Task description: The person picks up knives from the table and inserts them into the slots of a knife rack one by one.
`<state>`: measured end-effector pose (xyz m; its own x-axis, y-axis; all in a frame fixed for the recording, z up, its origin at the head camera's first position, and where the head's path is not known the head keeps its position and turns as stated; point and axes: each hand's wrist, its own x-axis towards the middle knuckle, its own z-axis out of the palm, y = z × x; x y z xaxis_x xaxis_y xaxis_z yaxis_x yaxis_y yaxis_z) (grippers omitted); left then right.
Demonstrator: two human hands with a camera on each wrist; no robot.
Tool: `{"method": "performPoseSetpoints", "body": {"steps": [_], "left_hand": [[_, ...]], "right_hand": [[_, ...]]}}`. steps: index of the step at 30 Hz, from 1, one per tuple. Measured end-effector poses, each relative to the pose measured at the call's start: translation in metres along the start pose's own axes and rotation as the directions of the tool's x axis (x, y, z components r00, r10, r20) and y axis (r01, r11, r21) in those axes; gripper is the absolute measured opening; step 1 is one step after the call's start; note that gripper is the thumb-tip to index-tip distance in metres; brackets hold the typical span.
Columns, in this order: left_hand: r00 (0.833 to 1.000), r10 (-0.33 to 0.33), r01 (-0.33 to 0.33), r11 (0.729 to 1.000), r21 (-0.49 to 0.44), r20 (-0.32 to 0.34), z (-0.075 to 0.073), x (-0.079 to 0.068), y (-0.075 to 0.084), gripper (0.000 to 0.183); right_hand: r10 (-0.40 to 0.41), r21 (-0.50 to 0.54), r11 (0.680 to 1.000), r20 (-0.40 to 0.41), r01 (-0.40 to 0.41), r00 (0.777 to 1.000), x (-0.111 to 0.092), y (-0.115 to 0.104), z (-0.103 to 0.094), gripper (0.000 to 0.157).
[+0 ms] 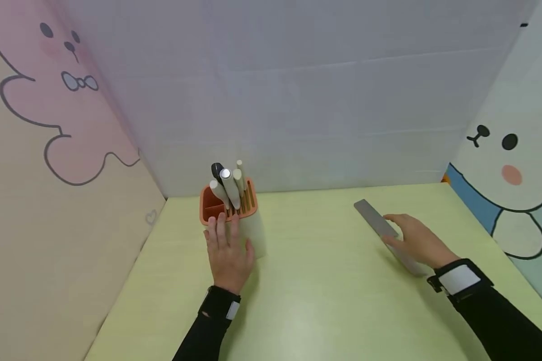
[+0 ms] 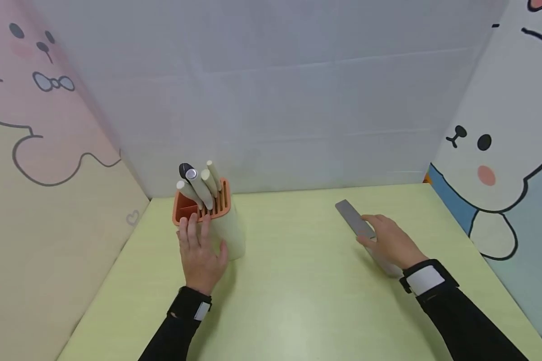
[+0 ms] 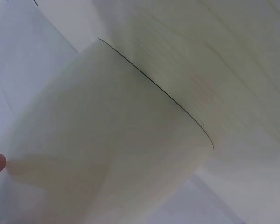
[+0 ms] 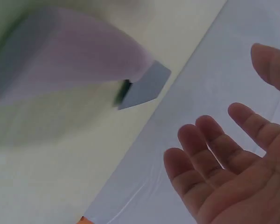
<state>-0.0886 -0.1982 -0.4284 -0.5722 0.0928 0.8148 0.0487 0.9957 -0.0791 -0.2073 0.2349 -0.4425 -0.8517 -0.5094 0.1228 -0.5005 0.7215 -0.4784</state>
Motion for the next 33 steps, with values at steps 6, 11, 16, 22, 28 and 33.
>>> {"method": "performPoseSetpoints", "body": {"steps": [6, 11, 16, 22, 28, 33], "left_hand": [[1.000, -0.008, 0.008, 1.000, -0.016, 0.018, -0.001, 0.000, -0.001, 0.077], [0.999, -0.016, 0.016, 1.000, -0.019, 0.030, 0.000, 0.000, -0.001, 0.080], [0.999, -0.017, 0.018, 1.000, -0.007, 0.046, 0.000, 0.003, -0.001, 0.079], [0.999, -0.017, 0.017, 1.000, 0.008, 0.030, -0.002, 0.002, 0.001, 0.078], [0.998, -0.035, 0.035, 0.999, -0.003, 0.053, -0.001, 0.003, -0.002, 0.076], [0.998, -0.039, 0.040, 0.999, -0.011, 0.058, 0.001, 0.008, -0.002, 0.076]], "right_hand": [[0.083, -0.014, 0.997, 0.107, -0.082, 0.991, -0.019, 0.012, 0.019, 0.065], [0.107, -0.016, 0.994, 0.140, -0.106, 0.984, -0.025, 0.017, 0.026, 0.068], [0.089, -0.056, 0.995, 0.120, -0.083, 0.989, -0.027, 0.022, 0.029, 0.061], [0.087, -0.059, 0.995, 0.141, -0.079, 0.986, -0.028, 0.017, 0.031, 0.058], [0.109, -0.051, 0.993, 0.157, -0.102, 0.982, -0.033, -0.001, 0.035, 0.059], [0.099, -0.057, 0.994, 0.165, -0.091, 0.981, -0.044, -0.016, 0.042, 0.061]]}}
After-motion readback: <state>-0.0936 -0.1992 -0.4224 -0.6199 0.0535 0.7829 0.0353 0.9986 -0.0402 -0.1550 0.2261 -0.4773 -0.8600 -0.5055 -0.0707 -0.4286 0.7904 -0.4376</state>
